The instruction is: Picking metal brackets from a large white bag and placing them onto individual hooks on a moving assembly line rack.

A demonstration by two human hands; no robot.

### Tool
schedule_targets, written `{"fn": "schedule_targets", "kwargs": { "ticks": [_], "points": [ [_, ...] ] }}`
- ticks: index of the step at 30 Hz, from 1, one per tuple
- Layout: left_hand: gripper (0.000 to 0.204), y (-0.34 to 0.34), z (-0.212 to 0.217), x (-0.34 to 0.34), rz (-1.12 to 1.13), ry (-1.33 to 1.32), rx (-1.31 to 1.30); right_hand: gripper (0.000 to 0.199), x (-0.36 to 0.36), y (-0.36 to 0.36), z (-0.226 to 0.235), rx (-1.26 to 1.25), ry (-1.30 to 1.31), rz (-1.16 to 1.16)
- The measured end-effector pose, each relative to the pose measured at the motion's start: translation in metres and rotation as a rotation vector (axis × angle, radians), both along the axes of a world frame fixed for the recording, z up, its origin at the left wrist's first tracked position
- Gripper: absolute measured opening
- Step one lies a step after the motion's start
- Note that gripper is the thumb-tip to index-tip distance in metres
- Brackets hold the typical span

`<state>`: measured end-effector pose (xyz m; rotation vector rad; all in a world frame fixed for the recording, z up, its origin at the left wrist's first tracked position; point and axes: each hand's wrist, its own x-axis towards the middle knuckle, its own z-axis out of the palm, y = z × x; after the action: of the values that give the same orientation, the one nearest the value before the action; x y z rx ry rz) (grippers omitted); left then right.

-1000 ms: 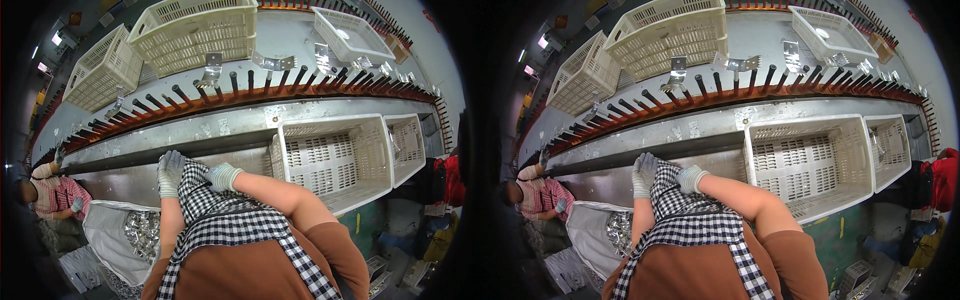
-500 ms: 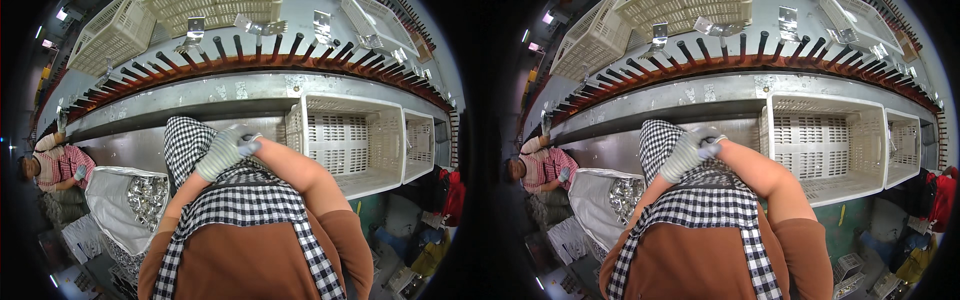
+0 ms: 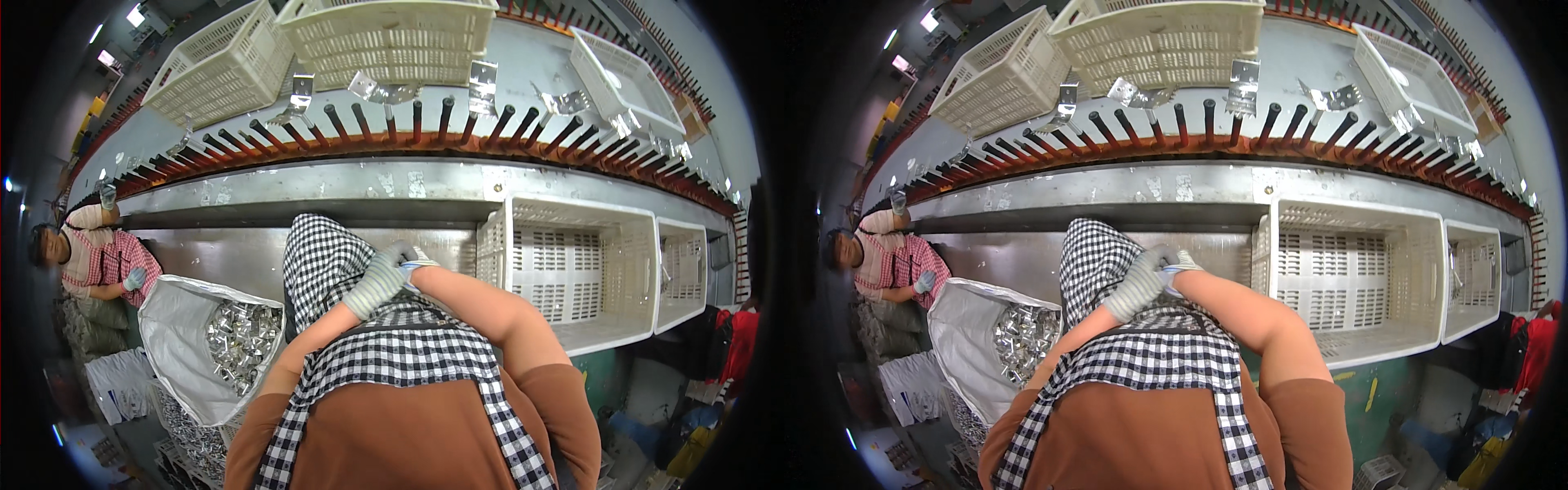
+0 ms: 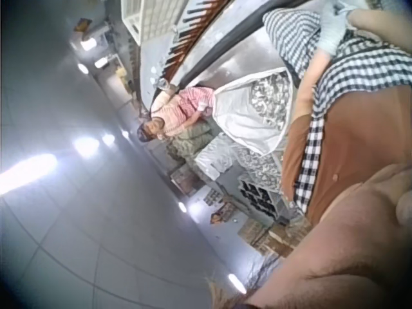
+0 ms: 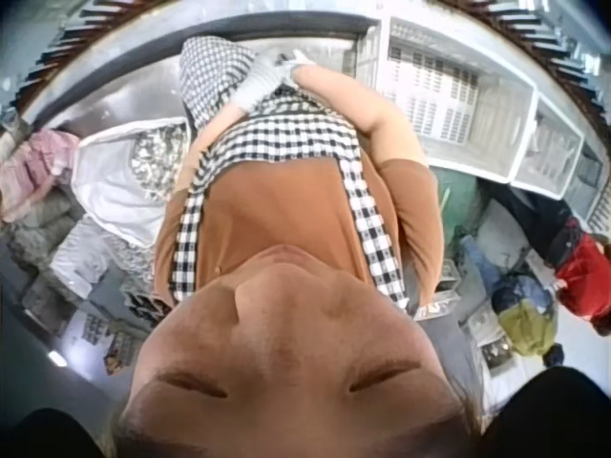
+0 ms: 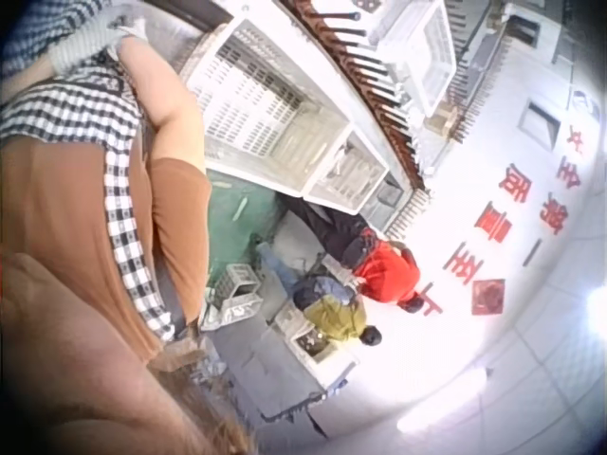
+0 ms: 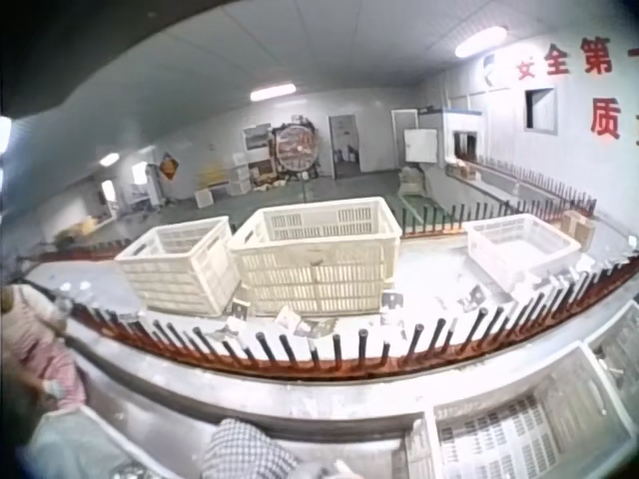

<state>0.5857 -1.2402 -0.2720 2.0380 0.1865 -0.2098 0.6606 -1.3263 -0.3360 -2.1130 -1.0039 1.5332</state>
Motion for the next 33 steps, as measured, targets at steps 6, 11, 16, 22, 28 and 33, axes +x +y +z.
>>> {"fn": "schedule_targets", "kwargs": {
  "ticks": [6, 11, 16, 22, 28, 33],
  "points": [
    [0.041, 0.024, 0.067, 0.000, 0.021, 0.032, -1.468, 0.035, 0.010, 0.011, 0.030, 0.347, -0.381, 0.070],
    [0.060, 0.070, 0.090, 0.064, 0.475, -0.362, -0.804, 0.032, 0.014, 0.004, 0.021, 0.011, -0.596, 0.245],
    [0.065, 0.128, 0.041, 0.138, 0.592, -0.478, -0.446, 0.044, 0.014, 0.012, 0.040, 0.303, -0.413, 0.248],
    [0.028, 0.236, 0.012, 0.183, 0.671, -0.515, 0.161, 0.038, 0.018, 0.011, 0.036, 0.188, -0.507, 0.208],
    [0.021, 0.218, 0.122, 0.171, 0.653, -0.827, 1.180, 0.038, 0.017, 0.003, 0.046, 0.275, -0.431, 0.117],
    [0.020, 0.119, 0.127, 0.148, 0.085, -0.950, 0.516, 0.034, 0.008, 0.006, 0.046, 0.233, -0.434, 0.192]
  ]
}}
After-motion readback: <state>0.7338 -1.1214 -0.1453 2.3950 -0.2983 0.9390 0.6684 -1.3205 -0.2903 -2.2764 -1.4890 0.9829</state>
